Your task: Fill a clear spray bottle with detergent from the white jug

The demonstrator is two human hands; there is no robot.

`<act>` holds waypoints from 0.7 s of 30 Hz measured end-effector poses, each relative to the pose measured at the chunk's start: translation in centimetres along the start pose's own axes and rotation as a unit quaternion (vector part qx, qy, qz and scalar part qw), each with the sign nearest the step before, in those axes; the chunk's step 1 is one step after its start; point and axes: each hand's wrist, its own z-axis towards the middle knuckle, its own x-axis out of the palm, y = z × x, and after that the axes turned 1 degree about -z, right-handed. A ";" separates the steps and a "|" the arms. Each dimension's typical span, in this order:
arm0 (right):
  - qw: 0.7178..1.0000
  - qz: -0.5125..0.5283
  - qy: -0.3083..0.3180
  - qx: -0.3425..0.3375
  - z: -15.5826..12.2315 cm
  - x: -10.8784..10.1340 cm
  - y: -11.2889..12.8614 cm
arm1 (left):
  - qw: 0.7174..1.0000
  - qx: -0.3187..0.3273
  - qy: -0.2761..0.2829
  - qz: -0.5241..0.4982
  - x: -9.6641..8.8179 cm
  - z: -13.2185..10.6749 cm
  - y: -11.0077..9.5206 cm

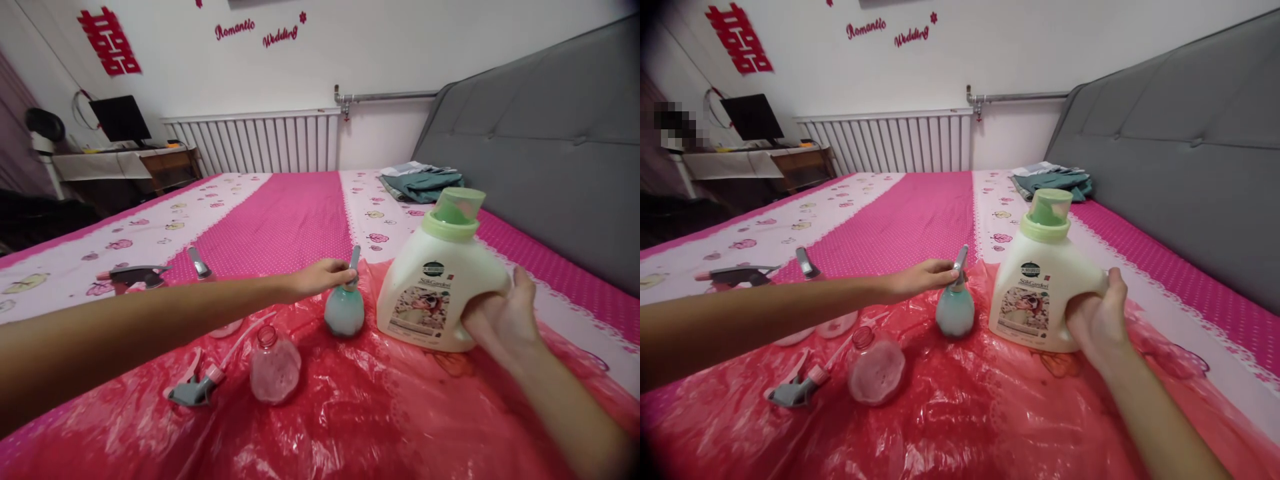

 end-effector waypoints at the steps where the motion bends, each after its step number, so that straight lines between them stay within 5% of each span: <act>1: 1.000 0.001 0.001 -0.002 -0.1 0.0 -0.1 | 1.000 -0.007 0.009 0.005 -0.4 0.0 -0.3; 7: 1.000 -0.009 0.017 -0.019 0.2 -0.9 -0.4 | 0.989 -0.034 0.115 0.088 -4.4 -0.8 0.1; 10: 0.999 -0.018 0.030 -0.017 0.6 -1.5 -0.7 | 0.963 -0.074 0.086 0.242 -6.2 -0.1 2.9; 15: 0.997 -0.030 0.061 -0.022 1.2 -2.7 -1.5 | 0.933 -0.124 0.039 0.335 -6.7 3.0 7.8; 21: 0.986 -0.083 0.145 -0.015 0.2 -4.7 -1.6 | 0.925 -0.139 0.071 0.347 -7.0 5.2 8.7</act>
